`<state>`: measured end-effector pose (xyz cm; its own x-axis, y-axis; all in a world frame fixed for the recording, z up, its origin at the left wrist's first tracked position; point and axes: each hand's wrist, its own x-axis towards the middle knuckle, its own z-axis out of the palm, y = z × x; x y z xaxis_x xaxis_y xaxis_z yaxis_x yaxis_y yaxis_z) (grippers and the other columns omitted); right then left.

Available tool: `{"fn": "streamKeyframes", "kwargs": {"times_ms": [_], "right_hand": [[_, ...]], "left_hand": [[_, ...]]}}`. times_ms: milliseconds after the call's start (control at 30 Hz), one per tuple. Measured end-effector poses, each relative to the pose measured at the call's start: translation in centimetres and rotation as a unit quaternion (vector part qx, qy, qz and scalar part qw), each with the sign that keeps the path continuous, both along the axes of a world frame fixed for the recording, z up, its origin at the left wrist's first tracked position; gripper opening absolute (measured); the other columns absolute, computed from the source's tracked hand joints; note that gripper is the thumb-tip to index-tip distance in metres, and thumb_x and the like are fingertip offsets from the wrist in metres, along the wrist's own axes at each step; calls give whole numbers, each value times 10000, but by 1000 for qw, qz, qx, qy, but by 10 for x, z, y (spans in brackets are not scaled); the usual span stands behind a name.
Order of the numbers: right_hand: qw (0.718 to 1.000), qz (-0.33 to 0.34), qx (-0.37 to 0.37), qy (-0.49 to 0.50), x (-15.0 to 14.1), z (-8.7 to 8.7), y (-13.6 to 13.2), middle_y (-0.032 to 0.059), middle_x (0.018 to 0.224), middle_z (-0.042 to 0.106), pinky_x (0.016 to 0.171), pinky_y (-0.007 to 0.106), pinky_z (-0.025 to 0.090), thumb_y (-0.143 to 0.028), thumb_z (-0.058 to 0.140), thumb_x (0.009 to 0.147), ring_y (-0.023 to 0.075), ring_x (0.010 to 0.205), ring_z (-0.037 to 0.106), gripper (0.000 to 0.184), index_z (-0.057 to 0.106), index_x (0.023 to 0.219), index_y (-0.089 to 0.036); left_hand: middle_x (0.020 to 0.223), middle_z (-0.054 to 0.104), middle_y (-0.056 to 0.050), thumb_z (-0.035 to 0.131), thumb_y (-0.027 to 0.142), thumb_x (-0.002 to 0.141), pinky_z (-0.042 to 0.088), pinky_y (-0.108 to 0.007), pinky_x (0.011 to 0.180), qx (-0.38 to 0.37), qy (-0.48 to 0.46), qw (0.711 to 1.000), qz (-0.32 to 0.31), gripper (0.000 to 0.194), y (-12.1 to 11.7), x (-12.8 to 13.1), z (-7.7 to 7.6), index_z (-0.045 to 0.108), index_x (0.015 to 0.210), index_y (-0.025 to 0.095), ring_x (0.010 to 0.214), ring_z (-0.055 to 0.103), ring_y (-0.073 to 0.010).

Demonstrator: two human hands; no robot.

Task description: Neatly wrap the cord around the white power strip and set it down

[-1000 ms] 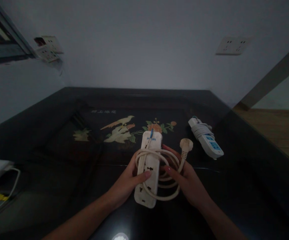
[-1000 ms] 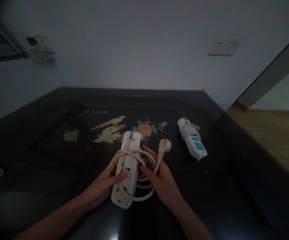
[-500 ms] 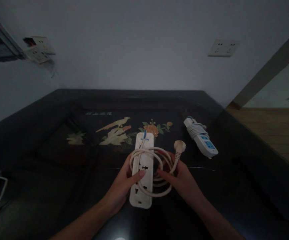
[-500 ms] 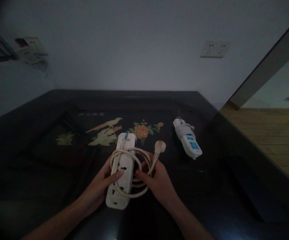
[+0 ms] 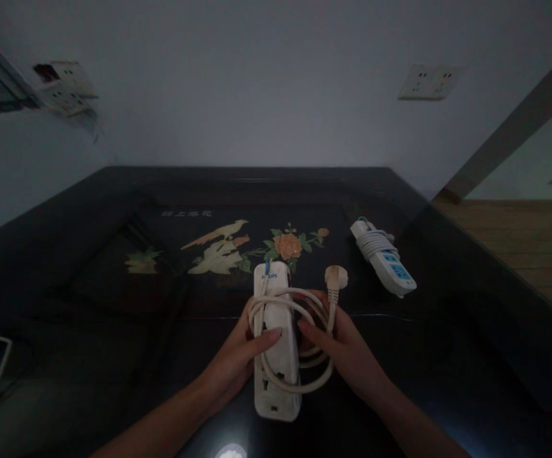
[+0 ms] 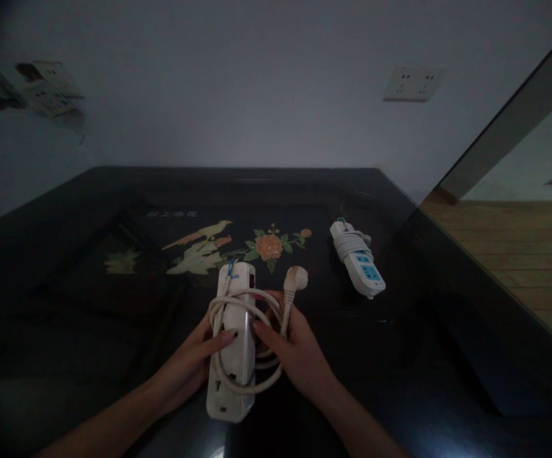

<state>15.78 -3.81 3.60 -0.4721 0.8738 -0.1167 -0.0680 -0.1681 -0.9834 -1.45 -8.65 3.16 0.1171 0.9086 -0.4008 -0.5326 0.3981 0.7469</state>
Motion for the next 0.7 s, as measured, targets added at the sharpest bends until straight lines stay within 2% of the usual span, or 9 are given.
{"fn": "streamKeyframes", "kwargs": {"times_ms": [167,300,467,567,700], "right_hand": [[998,10,-28,47,-3,0,-3,-42,705,564,615,221,489,-326,678,795,94,627,569,383,566,1151,-238],[995,35,-56,77,-3,1,-4,-64,596,546,543,202,465,-341,679,798,75,514,543,381,560,1140,-224],[995,4,-72,71,-2,2,-2,-90,566,469,471,184,424,-403,713,757,35,431,406,392,585,1071,-205],[995,-11,-76,64,-2,1,1,-91,555,465,446,187,396,-428,721,739,38,424,382,423,582,1064,-196],[994,-31,-66,78,0,0,4,-91,531,467,452,199,382,-412,692,773,52,429,392,373,573,1054,-198]], "left_hand": [[1129,637,-78,798,241,671,503,-326,824,7,38,999,15,657,1,-2,-1,472,1240,257,1039,608,-264],[1097,657,-66,792,245,681,499,-316,836,6,45,999,18,610,2,-5,2,502,1218,249,989,624,-236],[1192,633,-87,807,231,649,496,-323,856,-10,14,1000,21,682,3,-3,8,490,1253,242,1061,601,-267],[1221,619,-107,806,220,646,503,-329,843,-21,6,1000,18,708,3,-2,10,479,1275,231,1078,596,-286],[1185,632,-106,811,230,640,508,-318,822,-5,19,1000,17,705,3,-3,10,493,1269,226,1049,608,-278]]}}
